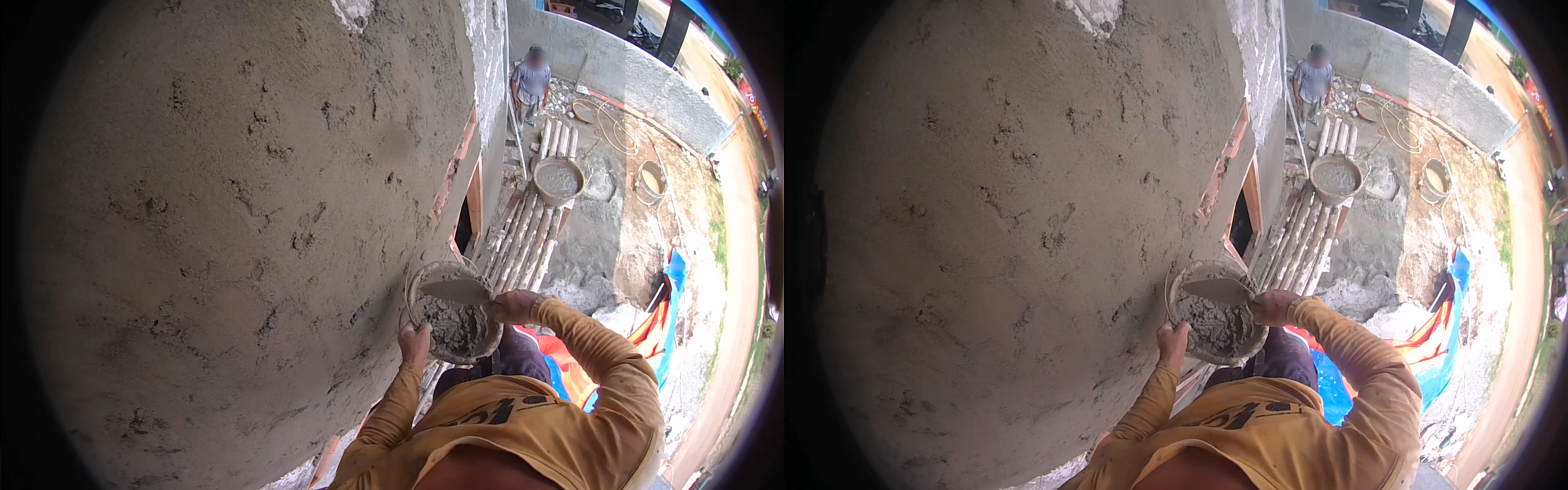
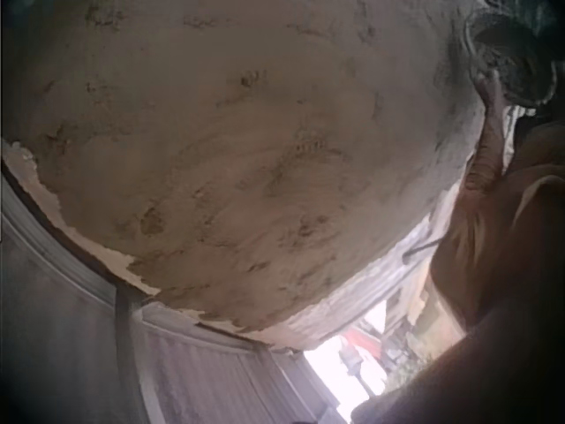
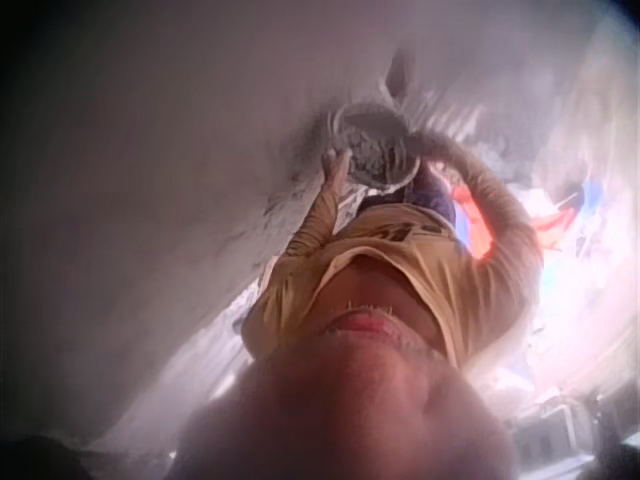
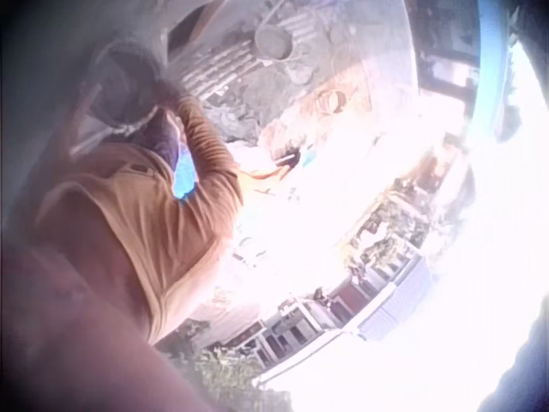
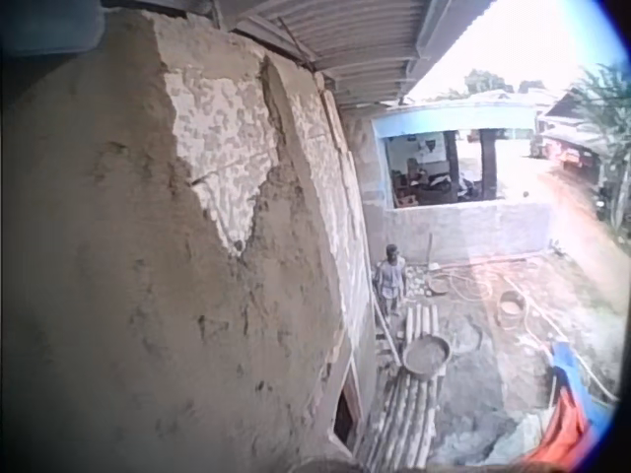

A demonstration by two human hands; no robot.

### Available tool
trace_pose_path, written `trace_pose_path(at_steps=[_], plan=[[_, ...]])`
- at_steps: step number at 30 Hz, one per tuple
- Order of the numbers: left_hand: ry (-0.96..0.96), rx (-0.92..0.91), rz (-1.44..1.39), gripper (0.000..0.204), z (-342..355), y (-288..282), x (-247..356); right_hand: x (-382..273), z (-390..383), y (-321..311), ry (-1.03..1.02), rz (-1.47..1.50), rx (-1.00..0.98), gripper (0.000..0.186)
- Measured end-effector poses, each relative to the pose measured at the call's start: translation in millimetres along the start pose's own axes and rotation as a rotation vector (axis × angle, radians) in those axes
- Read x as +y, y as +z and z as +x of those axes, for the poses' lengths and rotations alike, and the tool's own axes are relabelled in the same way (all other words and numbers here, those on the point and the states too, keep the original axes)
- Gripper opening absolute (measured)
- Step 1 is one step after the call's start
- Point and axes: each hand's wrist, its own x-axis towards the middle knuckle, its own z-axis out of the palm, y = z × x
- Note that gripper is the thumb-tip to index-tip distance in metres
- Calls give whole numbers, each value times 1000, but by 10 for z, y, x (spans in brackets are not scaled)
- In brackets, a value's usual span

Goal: The person applies wet cement to an exterior wall using a trowel and a head pan, smoothing the surface around a window frame. The person repeatedly scoops cement from the pan and spreads it across the wall, working on a bamboo scaffold.

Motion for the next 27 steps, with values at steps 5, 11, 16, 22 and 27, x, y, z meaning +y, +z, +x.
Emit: trace_pose_path(at_steps=[5, 11, 16, 22, 27], plan=[[325, -128, 75, 30, 165, 143, 379, 493, 484, 806, 282, -381, -7, 26], [276, -298, 185, 28, 247, -101, 596, 275, 118, 468, 52, -324, -18, 27], [482, -345, 137, 23, 306, 138, 789, 752, 375, 610, 305, -162, -20, 23], [395, -391, 57, 17, 267, 150, 865, 469, 200, 1342, 244, 706, -249, 30], [305, -285, -121, 17, 350, -19, 557, 122, -24, 1141, 103, 1130, -158, 16]])
